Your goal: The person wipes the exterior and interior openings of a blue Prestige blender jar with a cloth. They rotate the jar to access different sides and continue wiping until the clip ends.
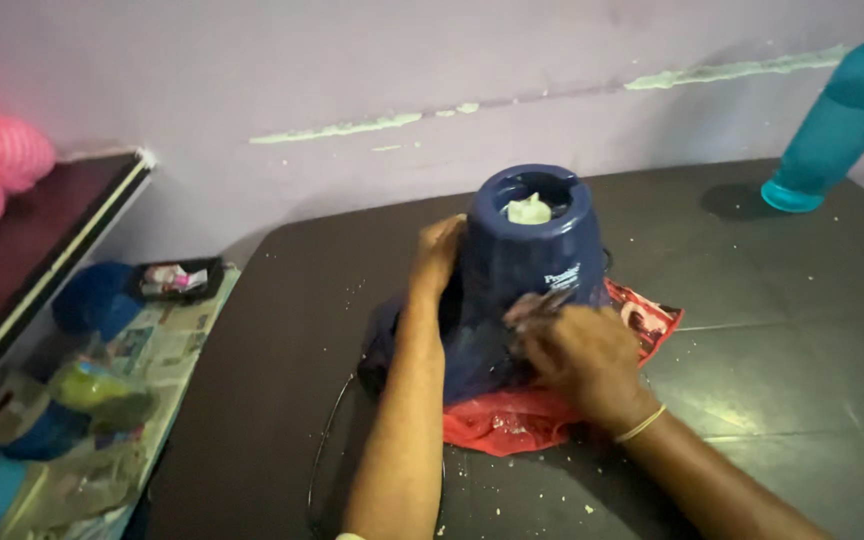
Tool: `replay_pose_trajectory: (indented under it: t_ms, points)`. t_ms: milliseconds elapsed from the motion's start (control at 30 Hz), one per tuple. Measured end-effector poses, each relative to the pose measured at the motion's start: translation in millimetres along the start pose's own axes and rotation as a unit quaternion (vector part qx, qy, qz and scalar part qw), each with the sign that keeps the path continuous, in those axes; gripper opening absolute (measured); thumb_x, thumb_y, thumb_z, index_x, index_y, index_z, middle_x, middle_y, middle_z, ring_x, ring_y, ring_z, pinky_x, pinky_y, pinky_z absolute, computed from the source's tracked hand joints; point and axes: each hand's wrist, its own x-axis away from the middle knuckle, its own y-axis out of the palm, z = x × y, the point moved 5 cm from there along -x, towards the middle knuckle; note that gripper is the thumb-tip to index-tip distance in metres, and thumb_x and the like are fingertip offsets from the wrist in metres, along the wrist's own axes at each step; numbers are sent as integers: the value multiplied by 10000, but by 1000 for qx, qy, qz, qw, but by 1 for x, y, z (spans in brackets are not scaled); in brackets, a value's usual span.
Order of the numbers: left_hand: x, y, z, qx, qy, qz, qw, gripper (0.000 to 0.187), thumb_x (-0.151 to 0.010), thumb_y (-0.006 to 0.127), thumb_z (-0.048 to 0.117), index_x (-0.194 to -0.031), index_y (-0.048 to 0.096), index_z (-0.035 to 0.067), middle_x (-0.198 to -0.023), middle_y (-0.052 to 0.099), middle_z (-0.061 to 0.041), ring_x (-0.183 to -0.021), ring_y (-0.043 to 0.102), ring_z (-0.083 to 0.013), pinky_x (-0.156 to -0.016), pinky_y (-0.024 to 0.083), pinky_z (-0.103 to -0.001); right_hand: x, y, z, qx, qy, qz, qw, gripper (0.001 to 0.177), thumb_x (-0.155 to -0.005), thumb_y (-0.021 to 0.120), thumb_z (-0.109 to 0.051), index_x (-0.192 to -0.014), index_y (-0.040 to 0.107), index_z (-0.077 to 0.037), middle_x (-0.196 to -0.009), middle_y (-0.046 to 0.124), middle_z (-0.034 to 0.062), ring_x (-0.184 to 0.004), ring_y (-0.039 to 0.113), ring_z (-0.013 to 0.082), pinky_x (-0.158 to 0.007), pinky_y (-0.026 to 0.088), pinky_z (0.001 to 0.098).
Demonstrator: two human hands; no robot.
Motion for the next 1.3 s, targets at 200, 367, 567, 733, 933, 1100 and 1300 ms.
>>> replay_pose_trajectory:
  t_ms: [200,367,567,733,933,1100,1300]
  points:
    - [5,-7,12,14,49,-22,998,479,-998,601,432,-1058,756,-18,-945,743,-40,-884,630,-110,-808,525,-289,-12,-18,53,-164,219,134,953,147,-1017,683,-37,-1118,580,-68,-958,663,24,-833,687,148,-718,546,289]
    - [10,-11,19,74,-14,-31,997,526,-939,628,463,-1144,755,-5,-1055,767,-62,-949,683,-149,-867,544,-306,-33,28,15,181,119,-312,925,174,-1028,623,-434,-1161,687,-341,-735,655,12,-623,645,222,-533,507,388]
    - [5,-18,23,26,-3,-21,999,571,-941,622,488,-1177,742,-18,-1120,760,-94,-1021,673,-176,-910,531,-333,-51,-5,-4,17,-13,61,998,147,-840,781,-305,-821,712,-177,-644,613,68,-559,593,273,-503,449,432]
    - [14,-18,15,22,-3,-41,999,609,-943,600,538,-1190,742,0,-1112,769,-91,-1018,690,-175,-923,540,-327,-16,-1,81,-172,266,145,938,111,-1042,630,-152,-1080,622,-49,-807,670,100,-665,659,217,-626,535,373]
    - [29,-9,76,35,61,12,997,567,-992,604,494,-1164,746,-28,-1119,750,-118,-1040,669,-197,-949,523,-338,31,7,93,-119,440,-17,890,161,-1006,608,-131,-1111,606,-10,-804,703,136,-592,659,241,-564,492,340]
    - [85,18,211,38,173,69,982,399,-1003,548,306,-1281,663,44,-1278,705,-100,-1218,651,-192,-1100,477,-335,11,-2,62,-253,287,85,920,196,-985,601,-62,-1176,587,-18,-910,713,85,-755,724,159,-664,562,263]
    - [118,78,300,-308,324,-37,894,201,-859,715,160,-1055,760,151,-1289,726,-53,-1167,689,-237,-1127,408,-429,20,2,62,-259,158,21,953,214,-917,654,-21,-1119,585,-32,-872,718,72,-742,715,135,-650,548,278]
